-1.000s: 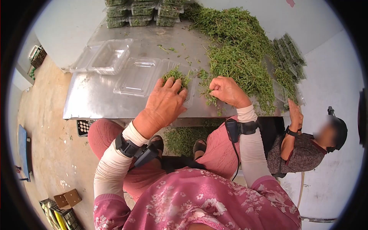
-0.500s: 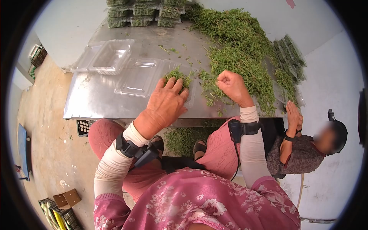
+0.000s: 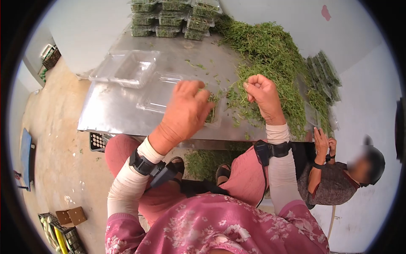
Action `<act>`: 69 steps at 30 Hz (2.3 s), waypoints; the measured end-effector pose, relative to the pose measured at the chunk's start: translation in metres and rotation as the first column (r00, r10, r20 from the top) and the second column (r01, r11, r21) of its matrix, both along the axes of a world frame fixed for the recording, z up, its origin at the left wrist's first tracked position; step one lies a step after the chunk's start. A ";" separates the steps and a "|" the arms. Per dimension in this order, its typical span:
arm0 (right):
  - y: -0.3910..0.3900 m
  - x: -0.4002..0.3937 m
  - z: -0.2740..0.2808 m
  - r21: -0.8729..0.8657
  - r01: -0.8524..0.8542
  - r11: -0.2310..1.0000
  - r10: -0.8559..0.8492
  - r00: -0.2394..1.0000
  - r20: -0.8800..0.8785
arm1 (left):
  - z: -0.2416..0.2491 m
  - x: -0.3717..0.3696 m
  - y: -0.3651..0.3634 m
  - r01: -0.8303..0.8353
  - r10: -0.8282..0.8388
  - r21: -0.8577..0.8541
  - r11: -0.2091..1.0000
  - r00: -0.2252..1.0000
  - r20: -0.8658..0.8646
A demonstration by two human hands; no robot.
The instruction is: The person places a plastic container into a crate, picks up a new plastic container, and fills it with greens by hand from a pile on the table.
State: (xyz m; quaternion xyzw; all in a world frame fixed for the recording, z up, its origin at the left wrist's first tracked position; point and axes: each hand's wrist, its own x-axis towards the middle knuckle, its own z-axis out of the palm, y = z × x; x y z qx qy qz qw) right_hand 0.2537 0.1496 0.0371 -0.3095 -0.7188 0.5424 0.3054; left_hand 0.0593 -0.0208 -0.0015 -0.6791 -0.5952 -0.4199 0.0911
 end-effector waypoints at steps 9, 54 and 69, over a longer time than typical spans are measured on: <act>-0.026 -0.051 -0.009 -0.061 -0.153 0.986 0.154 0.988 0.021 | -0.003 -0.036 0.010 -0.225 0.181 0.105 0.969 0.929 0.322; -0.040 -0.050 -0.031 0.373 -0.182 0.910 0.114 0.974 0.197 | -0.011 -0.018 0.010 -0.124 0.124 0.021 0.992 0.992 -0.018; -0.045 -0.051 -0.027 0.417 -0.202 0.886 0.104 0.963 0.247 | -0.009 -0.015 0.009 -0.122 0.122 0.069 0.990 0.993 0.001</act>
